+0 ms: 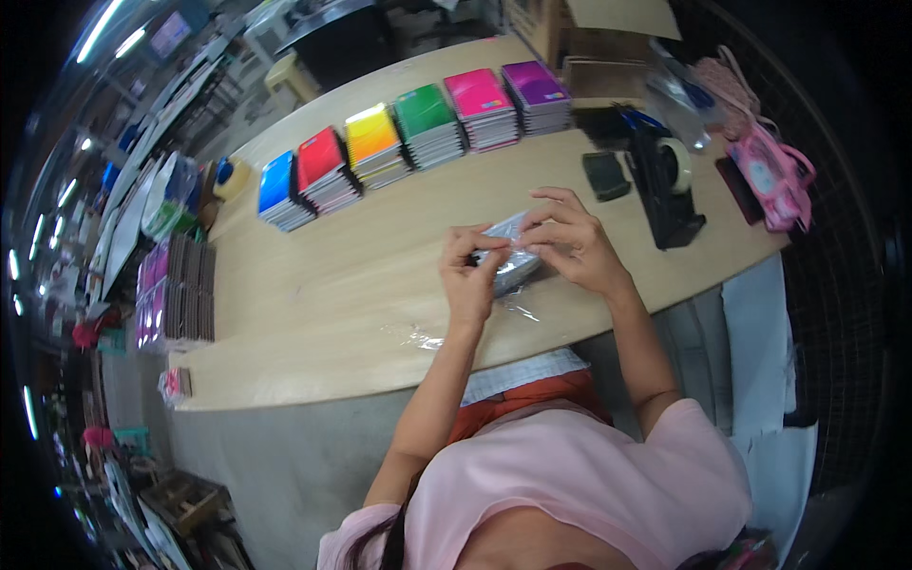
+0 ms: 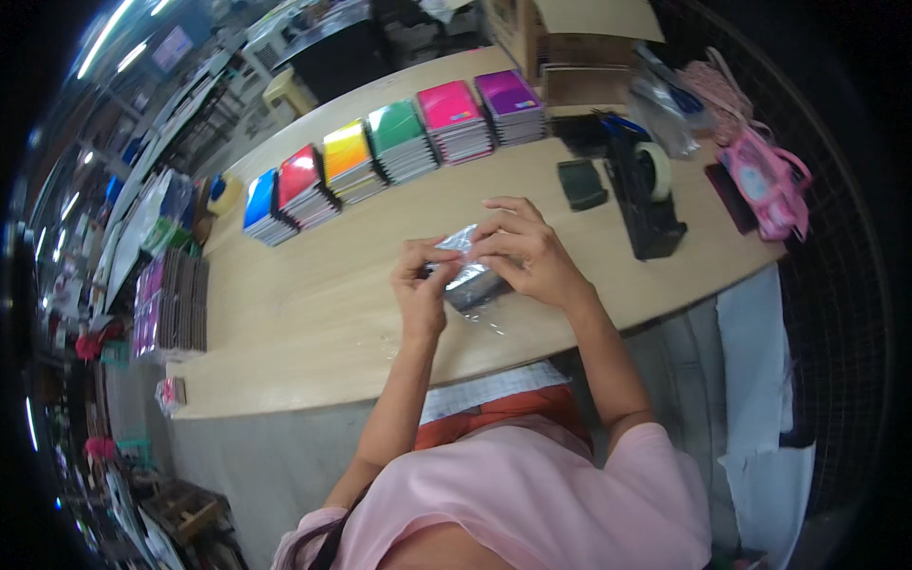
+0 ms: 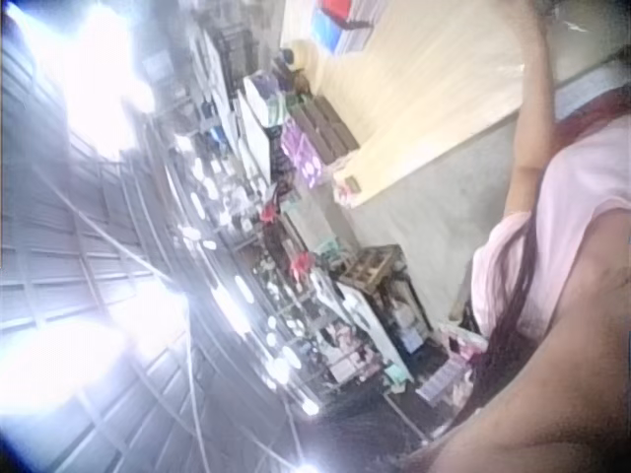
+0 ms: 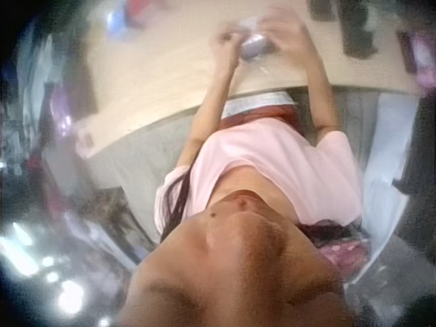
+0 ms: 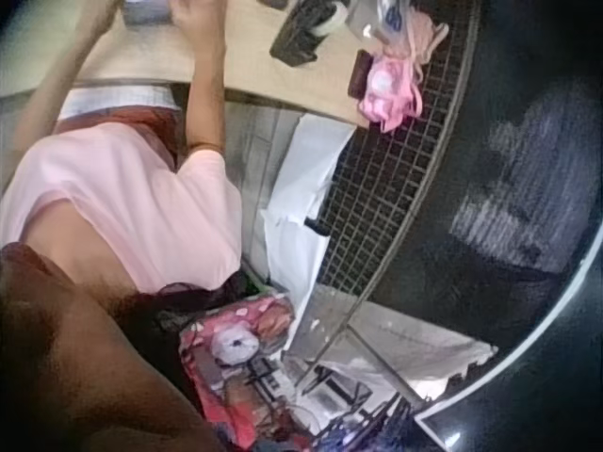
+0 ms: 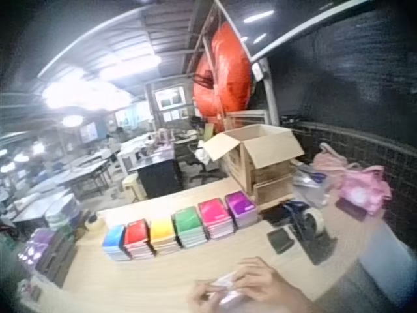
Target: The person wraps stacks of small notebooks in plastic film, using tape to secure the packaging.
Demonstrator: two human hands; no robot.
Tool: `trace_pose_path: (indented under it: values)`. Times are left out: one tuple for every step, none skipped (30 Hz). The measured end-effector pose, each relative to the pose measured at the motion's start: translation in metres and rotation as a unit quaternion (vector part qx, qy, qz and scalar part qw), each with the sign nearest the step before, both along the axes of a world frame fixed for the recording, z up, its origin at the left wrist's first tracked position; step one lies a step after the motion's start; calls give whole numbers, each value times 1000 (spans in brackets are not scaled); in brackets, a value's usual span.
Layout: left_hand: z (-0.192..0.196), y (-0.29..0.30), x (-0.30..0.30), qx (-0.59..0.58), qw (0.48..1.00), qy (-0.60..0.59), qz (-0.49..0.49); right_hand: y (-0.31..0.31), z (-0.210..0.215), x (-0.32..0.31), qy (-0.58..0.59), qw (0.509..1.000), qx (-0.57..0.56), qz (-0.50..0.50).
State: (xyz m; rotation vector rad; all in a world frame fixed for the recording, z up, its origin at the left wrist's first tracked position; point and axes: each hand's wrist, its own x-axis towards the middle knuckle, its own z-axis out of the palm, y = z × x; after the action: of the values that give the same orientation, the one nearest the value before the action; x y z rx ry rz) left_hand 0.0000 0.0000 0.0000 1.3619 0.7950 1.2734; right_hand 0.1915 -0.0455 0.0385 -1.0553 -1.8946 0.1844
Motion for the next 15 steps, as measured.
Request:
trace_pose_path:
  values:
    - [-2,1,0,-8,1000,-24,10,-7,5,5,30,999,0,-40]
    - [-5,1,1,-18,998,-47,22,-14,10,11,60,995,0,-79]
    - [13,8,-15,10,1000,5,7,-17,4,13,163,973,37,-162]
    - [12,5,-15,6,1000,3,23,-27,4,38,206,947,47,-241]
    - [9,-1,-7,-2,999,-10,37,-35,-11,87,150,919,67,-359]
    - [8,-2,1,-14,999,-24,33,-47,-22,132,191,880,53,-433]
    - [9,-3,3,-13,999,-23,21,-64,-45,182,168,852,-13,-496]
    - [8,-4,8,-6,1000,-21,18,-82,-60,222,142,815,-79,-556]
    - [8,-4,9,4,1000,-17,23,-86,-62,238,143,813,-77,-560]
    - [8,-4,8,4,1000,-17,22,-87,-61,247,267,802,-199,-495]
    - [9,-4,8,8,1000,-16,25,-88,-63,253,381,765,-314,-414]
    - [10,-4,7,10,999,-14,31,-87,-49,243,378,747,-348,-422]
    - [11,-5,6,10,999,-13,31,-86,-48,245,378,747,-349,-421]
    - [12,-6,7,12,999,-8,34,-83,-47,250,386,745,-358,-410]
    - [14,-7,7,15,999,-5,35,-84,-44,252,394,742,-366,-401]
